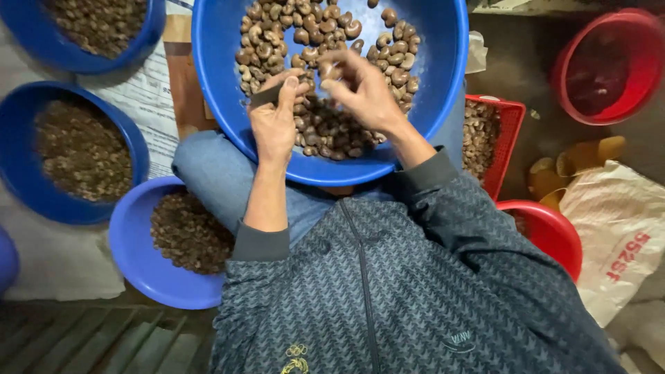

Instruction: The person sits on the floor and uses a small knife to peel the skin off cashew nuts. They pick up nuts from a large blue basin, peel them, and drop the processed nuts into a red basket.

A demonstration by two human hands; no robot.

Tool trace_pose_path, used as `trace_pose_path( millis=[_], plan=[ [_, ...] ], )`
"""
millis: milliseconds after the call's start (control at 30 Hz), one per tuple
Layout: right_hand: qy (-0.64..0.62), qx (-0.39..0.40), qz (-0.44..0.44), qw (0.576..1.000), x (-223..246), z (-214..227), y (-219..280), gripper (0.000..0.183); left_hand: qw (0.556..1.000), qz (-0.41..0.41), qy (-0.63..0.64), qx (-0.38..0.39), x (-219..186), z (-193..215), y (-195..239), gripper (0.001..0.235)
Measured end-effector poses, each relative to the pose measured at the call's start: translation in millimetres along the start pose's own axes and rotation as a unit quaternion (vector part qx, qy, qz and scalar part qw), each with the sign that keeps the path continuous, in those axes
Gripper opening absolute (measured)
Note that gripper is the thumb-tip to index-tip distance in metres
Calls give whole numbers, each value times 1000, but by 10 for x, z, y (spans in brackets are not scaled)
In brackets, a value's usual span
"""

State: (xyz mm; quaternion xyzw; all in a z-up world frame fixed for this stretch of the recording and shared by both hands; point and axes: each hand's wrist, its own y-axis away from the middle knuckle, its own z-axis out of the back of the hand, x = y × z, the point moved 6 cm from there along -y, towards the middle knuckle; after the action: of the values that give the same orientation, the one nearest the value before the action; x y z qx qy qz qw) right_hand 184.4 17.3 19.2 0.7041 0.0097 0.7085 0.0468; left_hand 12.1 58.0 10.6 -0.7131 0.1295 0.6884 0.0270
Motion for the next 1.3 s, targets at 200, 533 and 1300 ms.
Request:
trace_pose_path(
  millis=[200,533,1300],
  plan=[
    [76,-169,62,981,490,836,557,37,1000,6,0,-3,16,32,12,26],
    [221,-313,-119,916,-868,2106,1807,29,999,25,-25,18,59,-69,14,26],
    [674,-35,-11,738,-788,781,-401,22,998,43,-41,8,22,-25,20,27]
  ],
)
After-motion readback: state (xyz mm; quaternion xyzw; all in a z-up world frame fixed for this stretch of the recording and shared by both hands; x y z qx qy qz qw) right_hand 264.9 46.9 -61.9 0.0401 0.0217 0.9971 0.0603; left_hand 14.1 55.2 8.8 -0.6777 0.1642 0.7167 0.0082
